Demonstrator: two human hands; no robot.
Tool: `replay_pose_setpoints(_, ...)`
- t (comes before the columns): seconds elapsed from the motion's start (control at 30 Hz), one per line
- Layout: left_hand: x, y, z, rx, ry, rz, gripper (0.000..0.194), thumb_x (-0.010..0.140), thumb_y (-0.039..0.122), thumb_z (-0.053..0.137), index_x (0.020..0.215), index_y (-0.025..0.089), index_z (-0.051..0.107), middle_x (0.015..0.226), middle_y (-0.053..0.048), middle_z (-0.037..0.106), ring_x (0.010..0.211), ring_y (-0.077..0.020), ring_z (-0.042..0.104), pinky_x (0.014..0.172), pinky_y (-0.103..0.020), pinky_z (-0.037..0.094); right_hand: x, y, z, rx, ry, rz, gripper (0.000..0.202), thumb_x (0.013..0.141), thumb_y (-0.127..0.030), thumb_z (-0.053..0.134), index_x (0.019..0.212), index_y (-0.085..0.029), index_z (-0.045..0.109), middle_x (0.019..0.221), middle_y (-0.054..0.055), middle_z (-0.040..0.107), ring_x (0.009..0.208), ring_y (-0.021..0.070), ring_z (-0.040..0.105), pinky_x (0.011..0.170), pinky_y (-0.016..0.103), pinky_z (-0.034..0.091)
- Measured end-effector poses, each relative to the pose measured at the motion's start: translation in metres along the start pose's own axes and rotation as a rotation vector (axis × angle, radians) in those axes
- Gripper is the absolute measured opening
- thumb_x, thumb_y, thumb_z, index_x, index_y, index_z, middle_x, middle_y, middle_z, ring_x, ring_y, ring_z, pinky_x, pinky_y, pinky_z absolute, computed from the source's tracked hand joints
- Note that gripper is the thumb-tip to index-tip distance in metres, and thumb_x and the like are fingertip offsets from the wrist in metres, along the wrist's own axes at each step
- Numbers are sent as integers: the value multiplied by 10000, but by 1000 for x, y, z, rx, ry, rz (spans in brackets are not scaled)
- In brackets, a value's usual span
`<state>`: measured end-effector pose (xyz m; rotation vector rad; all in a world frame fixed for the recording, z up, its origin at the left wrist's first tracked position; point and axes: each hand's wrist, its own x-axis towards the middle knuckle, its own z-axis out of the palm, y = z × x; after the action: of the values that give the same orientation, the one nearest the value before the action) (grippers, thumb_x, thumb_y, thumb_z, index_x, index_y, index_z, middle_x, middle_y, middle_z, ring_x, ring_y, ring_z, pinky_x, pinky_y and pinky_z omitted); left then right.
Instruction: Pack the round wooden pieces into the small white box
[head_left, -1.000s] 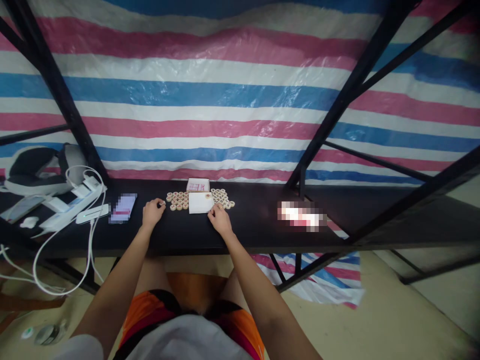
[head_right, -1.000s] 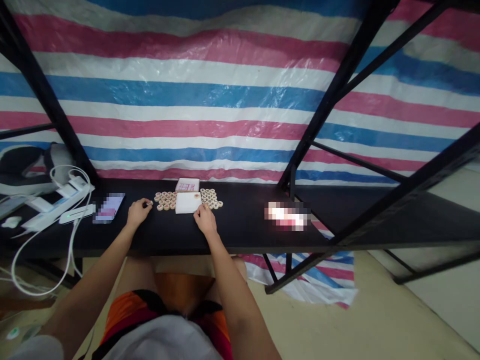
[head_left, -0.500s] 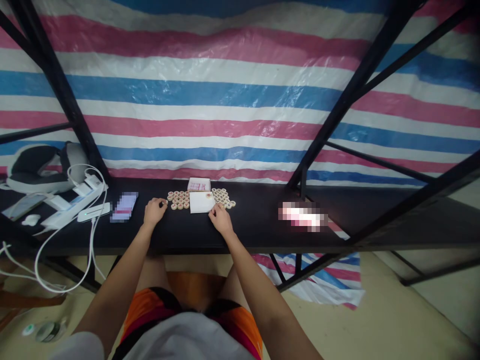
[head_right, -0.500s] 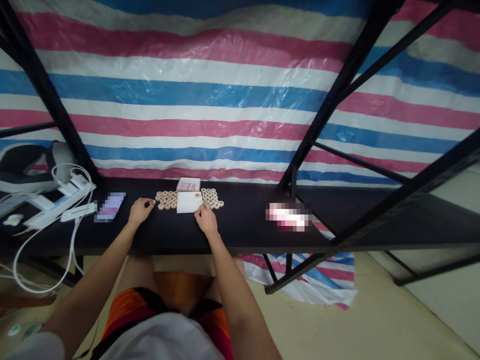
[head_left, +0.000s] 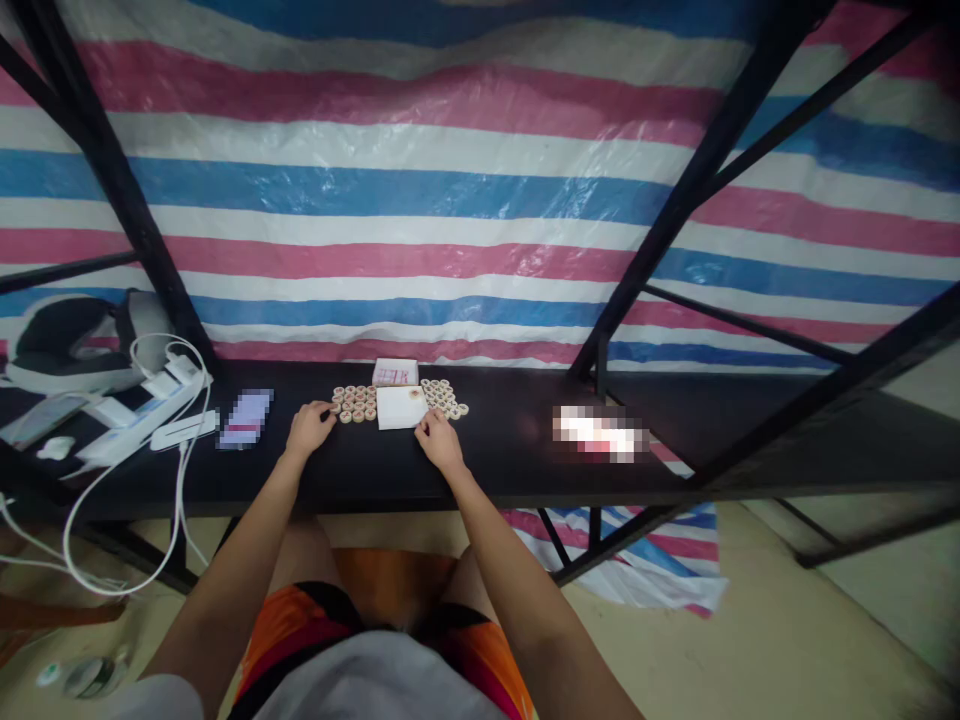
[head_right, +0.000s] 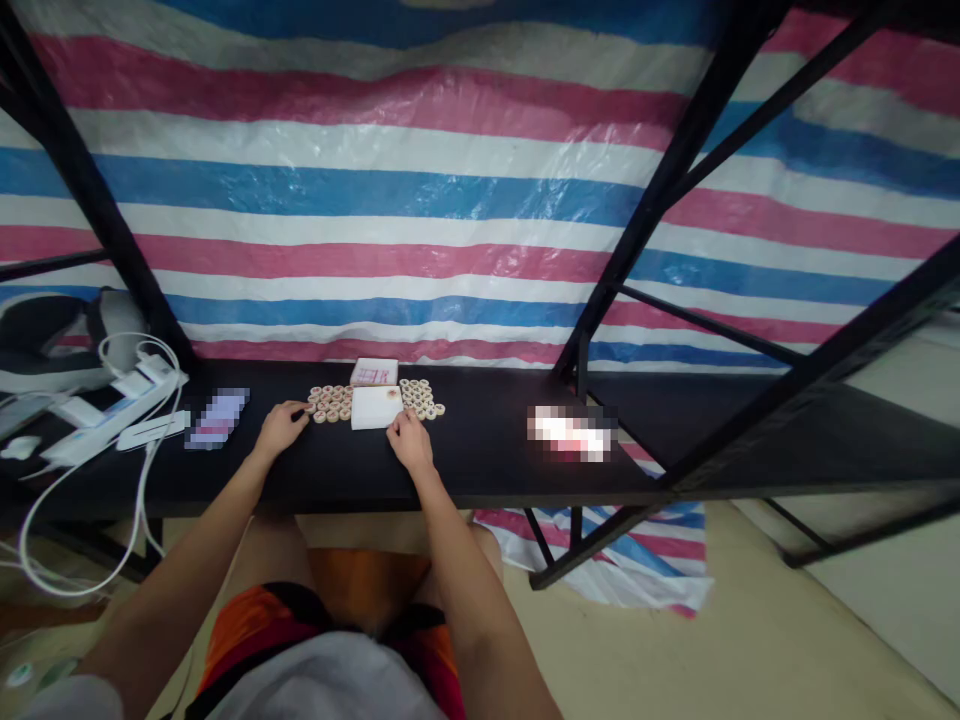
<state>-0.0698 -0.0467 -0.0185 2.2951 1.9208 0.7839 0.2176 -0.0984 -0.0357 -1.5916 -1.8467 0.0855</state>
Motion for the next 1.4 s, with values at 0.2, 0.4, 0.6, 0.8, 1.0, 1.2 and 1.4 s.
replay_pose_setpoints(0.2, -1, 3, -1, -14, 24, -5, 337, 796, 346, 506, 1063, 229, 675, 1126, -62, 627, 1006, -246, 564, 911, -355, 427, 0, 0, 0, 13, 5, 0, 131, 831, -226, 462, 715, -193, 512, 893, 16, 510, 696, 115, 480, 629, 225, 343)
replay_pose_setpoints(0.4, -5, 12, -6, -138, 141, 54, 304, 817, 406, 482, 944, 202, 668, 946, -59, 638, 898, -206, 577, 847, -309, 447, 1, 0, 1, 8, 5, 0, 126, 830, -217, 464, 722, -191, 523, 884, 18, 513, 695, 116, 484, 629, 225, 343)
replay_pose_setpoints(0.6, -5, 13, -2, -116, 13, 207, 311, 774, 472, 537, 890, 209, 655, 868, -44, 637, 849, -206, 578, 813, -309, 444, 1, 0, 0, 9, 7, 1, 118, 828, -217, 470, 726, -191, 522, 877, 12, 515, 672, 111, 478, 624, 226, 338)
replay_pose_setpoints(0.8, -3, 11, 2, -122, -47, 256, 292, 749, 456, 556, 880, 212, 649, 820, -35, 641, 840, -209, 591, 785, -303, 447, 1, -1, 0, 10, 6, 5, 123, 831, -219, 463, 727, -193, 522, 882, 14, 512, 674, 111, 475, 621, 226, 336)
replay_pose_setpoints(1.0, -4, 11, 2, -118, -63, 236, 294, 775, 419, 519, 929, 206, 650, 905, -48, 667, 861, -214, 579, 800, -313, 451, 1, 0, 0, -5, -3, 2, 131, 834, -213, 459, 720, -190, 519, 878, 15, 513, 671, 110, 477, 617, 226, 335)
replay_pose_setpoints(1.2, -7, 15, -2, -105, -57, 260, 304, 813, 427, 464, 877, 216, 672, 937, -46, 679, 826, -205, 571, 788, -314, 447, 1, 0, 1, -3, 2, 3, 127, 831, -216, 467, 716, -191, 513, 882, 11, 517, 666, 106, 473, 610, 222, 322)
replay_pose_setpoints(1.4, -7, 18, -5, -124, -46, 258, 323, 820, 432, 450, 899, 213, 673, 905, -45, 672, 835, -196, 579, 785, -300, 446, 1, 1, 2, -7, 9, 1, 116, 828, -212, 467, 728, -191, 523, 874, 11, 511, 671, 107, 470, 612, 220, 323)
